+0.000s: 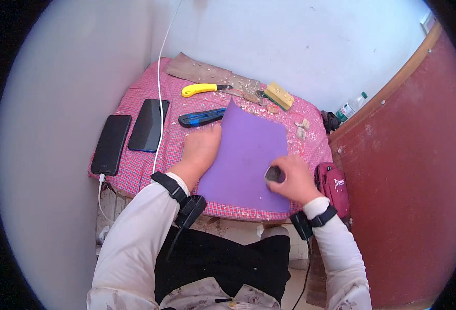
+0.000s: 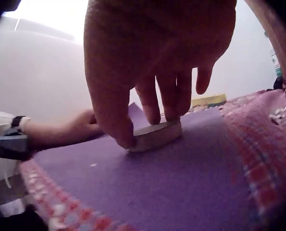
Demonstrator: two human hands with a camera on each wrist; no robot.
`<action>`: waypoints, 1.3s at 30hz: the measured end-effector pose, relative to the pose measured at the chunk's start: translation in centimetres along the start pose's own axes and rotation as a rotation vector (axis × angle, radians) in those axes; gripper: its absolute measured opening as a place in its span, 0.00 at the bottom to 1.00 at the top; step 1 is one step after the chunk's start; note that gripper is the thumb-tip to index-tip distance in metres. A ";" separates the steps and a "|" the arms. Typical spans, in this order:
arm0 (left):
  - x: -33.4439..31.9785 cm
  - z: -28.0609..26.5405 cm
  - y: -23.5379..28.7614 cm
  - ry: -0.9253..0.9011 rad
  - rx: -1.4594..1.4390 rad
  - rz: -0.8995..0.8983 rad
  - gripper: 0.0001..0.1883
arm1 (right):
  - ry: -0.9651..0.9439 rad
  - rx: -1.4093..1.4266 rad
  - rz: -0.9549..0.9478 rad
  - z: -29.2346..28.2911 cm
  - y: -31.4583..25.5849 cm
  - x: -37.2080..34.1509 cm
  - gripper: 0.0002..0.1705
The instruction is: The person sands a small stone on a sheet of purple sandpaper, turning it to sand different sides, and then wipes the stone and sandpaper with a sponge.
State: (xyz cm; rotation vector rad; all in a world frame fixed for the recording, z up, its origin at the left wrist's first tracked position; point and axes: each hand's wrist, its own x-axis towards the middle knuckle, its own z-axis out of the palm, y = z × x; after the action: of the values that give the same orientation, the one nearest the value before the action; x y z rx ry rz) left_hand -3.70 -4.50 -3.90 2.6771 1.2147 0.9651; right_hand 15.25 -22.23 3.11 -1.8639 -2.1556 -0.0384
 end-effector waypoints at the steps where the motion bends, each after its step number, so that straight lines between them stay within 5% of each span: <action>1: -0.1 0.0 -0.1 -0.002 0.022 -0.001 0.06 | -0.013 0.054 -0.071 0.1 -0.4 -0.1 0.20; 5: -0.2 0.5 0.0 -0.008 0.035 0.009 0.06 | 0.002 -0.031 0.072 -0.1 1.6 -0.1 0.19; 10: -0.2 -0.2 0.1 -0.005 0.049 0.025 0.05 | -0.001 0.059 -0.084 -0.1 -0.5 -0.7 0.19; 13: -0.2 -0.5 0.5 -0.029 0.053 0.024 0.05 | -0.009 -0.070 0.140 -0.6 1.3 -0.6 0.21; 18: -0.1 0.0 0.3 -0.062 0.095 0.016 0.05 | -0.006 0.019 -0.070 -0.5 -1.1 -1.5 0.20; 20: -0.1 -0.2 0.4 -0.043 0.064 0.002 0.05 | -0.023 -0.097 0.159 -0.6 0.9 -1.1 0.20; 24: -0.2 -0.5 0.2 -0.070 0.072 0.016 0.05 | 0.017 0.025 -0.104 -0.3 -1.1 -1.6 0.19; 28: -0.2 -0.3 0.4 -0.036 0.058 0.039 0.05 | 0.012 -0.089 0.103 -0.7 1.0 -1.3 0.20; 32: -0.2 -0.5 0.3 -0.044 0.061 0.053 0.05 | -0.001 -0.021 -0.095 -0.7 -1.3 -1.6 0.19; 36: 0.0 0.0 0.2 -0.010 0.047 0.047 0.05 | 0.034 -0.100 0.109 -0.8 1.3 -1.1 0.20; 39: -0.2 -0.3 0.1 -0.037 0.072 0.054 0.05 | -0.002 -0.082 -0.002 -0.6 -0.6 -1.3 0.20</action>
State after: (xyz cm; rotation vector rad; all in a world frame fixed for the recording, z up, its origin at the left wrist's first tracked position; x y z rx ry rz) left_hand -3.89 -4.81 -3.77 2.7835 1.1980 0.8910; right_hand 14.91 -23.74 3.50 -1.9063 -2.1890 -0.1269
